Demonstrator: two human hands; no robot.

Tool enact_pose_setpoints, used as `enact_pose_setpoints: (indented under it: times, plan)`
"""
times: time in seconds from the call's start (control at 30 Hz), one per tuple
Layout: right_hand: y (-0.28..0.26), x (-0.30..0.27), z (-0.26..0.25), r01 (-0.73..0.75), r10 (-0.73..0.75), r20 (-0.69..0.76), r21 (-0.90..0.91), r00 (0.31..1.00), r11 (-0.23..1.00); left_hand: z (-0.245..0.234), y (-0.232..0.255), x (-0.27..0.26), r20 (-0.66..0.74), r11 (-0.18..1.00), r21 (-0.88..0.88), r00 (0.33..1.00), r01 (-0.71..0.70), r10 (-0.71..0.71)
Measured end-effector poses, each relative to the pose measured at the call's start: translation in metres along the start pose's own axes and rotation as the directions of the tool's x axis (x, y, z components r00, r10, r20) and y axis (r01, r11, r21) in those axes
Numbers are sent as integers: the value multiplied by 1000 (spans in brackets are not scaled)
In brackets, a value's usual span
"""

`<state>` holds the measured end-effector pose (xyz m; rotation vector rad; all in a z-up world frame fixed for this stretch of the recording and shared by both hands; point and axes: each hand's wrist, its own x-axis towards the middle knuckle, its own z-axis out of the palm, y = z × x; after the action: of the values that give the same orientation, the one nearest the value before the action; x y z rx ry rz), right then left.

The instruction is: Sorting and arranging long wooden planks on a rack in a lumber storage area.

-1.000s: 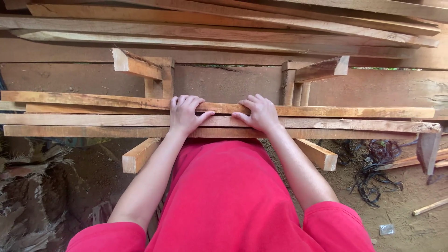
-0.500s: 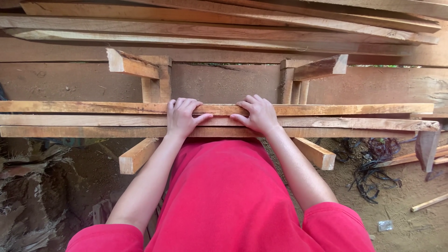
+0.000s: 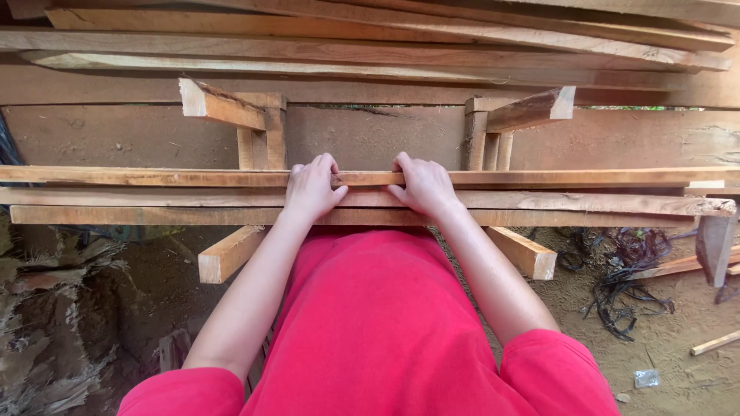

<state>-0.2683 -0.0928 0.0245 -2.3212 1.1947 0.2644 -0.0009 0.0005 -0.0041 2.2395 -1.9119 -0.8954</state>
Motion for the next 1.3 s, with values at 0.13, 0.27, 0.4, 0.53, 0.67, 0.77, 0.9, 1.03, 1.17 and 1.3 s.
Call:
enact_pose_setpoints:
  times: [0.13,0.27,0.4,0.53,0.67,0.77,0.9,1.03,1.17,1.3]
  plan:
    - [-20,-9,-23,125,-113,-134,87,985,988,-31,22,-10,78,997,-78,997,-2,8]
    - [-18,-12,-7,180,-164,-360,10,919,984,-12,14,-8,43,999,14,998,-37,37]
    - [-16,-19,10,151,-121,-441,33,889,988,-20,22,-19,1,997,-23,998,-69,69]
    - [-23,-22,16,160,-112,-433,75,894,984,-25,20,-18,43,998,-26,997,-65,66]
    - [-24,-22,17,153,-106,-454,67,884,986,-21,19,-14,67,997,-23,995,-76,78]
    - [-27,-23,21,151,-102,-457,72,883,986,-16,16,-21,32,994,-34,994,-102,103]
    - [-30,-27,18,165,-143,-452,10,881,986,-11,18,-24,-26,988,-47,989,-146,145]
    - [-28,-32,19,199,-195,-462,-41,865,979,-8,23,-37,-128,963,116,958,-243,257]
    - [-28,-33,20,177,-197,-446,-88,873,980,4,15,-43,-217,906,262,895,-332,390]
    - [-13,-16,27,131,-98,-401,56,911,990,7,8,-41,-229,868,304,854,-393,467]
